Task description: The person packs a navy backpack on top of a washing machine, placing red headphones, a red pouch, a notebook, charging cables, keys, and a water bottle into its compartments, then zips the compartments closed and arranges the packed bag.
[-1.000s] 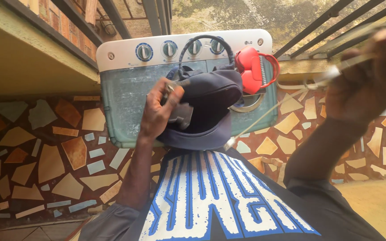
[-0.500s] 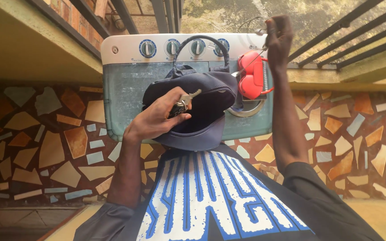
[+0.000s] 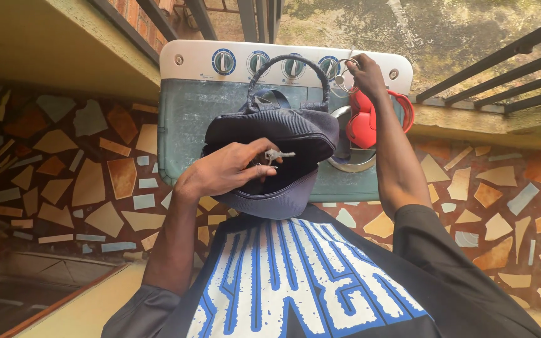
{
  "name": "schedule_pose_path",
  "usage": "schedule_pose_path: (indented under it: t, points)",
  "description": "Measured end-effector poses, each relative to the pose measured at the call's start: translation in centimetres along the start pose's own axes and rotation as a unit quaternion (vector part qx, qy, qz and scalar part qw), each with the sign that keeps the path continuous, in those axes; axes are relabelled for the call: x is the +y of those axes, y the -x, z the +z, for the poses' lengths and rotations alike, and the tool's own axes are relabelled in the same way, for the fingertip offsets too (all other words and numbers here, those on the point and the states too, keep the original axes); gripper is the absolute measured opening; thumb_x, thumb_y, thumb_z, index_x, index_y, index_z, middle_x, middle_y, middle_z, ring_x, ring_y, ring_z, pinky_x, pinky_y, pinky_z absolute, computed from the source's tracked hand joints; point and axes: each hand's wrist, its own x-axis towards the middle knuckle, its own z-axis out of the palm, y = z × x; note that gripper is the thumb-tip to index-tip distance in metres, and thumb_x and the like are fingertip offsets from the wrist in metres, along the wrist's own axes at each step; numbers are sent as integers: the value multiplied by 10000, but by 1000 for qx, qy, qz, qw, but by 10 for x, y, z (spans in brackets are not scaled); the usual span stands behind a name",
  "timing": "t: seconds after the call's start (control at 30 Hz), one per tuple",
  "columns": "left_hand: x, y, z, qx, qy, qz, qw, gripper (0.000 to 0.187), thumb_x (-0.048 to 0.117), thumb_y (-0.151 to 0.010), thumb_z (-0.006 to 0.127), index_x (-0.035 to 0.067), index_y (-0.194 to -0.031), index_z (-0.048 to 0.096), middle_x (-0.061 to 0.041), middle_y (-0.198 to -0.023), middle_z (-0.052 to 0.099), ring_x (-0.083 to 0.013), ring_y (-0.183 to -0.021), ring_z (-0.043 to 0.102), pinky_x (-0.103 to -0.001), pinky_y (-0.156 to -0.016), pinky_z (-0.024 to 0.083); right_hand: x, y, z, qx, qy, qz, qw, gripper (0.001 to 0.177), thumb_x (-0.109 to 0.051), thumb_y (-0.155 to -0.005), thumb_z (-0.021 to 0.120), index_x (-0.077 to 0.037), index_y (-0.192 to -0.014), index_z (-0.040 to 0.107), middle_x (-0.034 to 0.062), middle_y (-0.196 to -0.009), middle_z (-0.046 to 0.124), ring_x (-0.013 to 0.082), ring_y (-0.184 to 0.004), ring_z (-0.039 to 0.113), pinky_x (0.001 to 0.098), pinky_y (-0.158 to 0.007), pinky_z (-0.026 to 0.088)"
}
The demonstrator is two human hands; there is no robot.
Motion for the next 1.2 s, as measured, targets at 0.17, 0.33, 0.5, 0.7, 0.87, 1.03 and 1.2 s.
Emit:
schedule_pose_path:
  t: [0.17,0.33,0.5,0.7,0.87,1.03,1.2]
  points:
    - [11,-5,0,-84,-64,-140,985,354,392,-976,584,153,-1232,634,-141,-808,748,-249,-795,764,-395,-746,556,2,-13,13,-43,230,-22,972,386,-236,-1061,637,32,-1337,604,305,-1303,565,448,-1177,573,487,-1014,464]
    - [-3,-11,6,-3,-6,67,998,377,186,-973,613,57,-1322,549,-120,-1033,736,-260,-972,733,-410,-823,555,-79,27,7,61,257,9,964,885,-218,-851,753,64,-1503,226,315,-1477,330,469,-1325,331,532,-999,345]
    - [-10,-11,3,3,12,173,985,535,51,-882,717,43,-1378,519,-149,-1161,716,-309,-1094,720,-409,-940,561,-220,190,-10,255,-17,-212,943,201,17,-1054,664,-5,-1212,543,132,-1073,509,228,-1050,545,341,-989,445]
    - [7,-22,5,36,-13,209,977,582,92,-840,798,51,-1350,519,-134,-1159,717,-293,-1097,726,-378,-937,578,-321,312,7,9,-183,-206,961,668,-98,-905,739,-18,-1475,398,141,-1299,514,248,-1146,588,338,-978,517]
    - [22,-32,16,20,38,218,975,620,-5,-876,694,68,-1444,456,-139,-1310,602,-280,-1218,667,-379,-1080,537,-315,307,3,-11,-306,-18,952,709,21,-871,775,-13,-1484,419,95,-1257,648,189,-1148,690,316,-982,591]
    - [24,-23,16,8,51,265,963,637,-44,-882,678,38,-1468,445,-176,-1362,494,-334,-1296,550,-410,-1104,489,-277,302,-22,-44,-328,-33,943,473,60,-928,702,22,-1383,578,103,-1071,721,160,-977,723,282,-851,613]
    - [12,-8,10,43,58,199,977,349,21,-946,682,44,-1285,601,-112,-1230,634,-221,-1145,690,-331,-989,546,-219,274,-58,106,-385,-74,914,270,61,-942,674,-9,-1201,650,86,-1011,749,148,-886,744,289,-728,621]
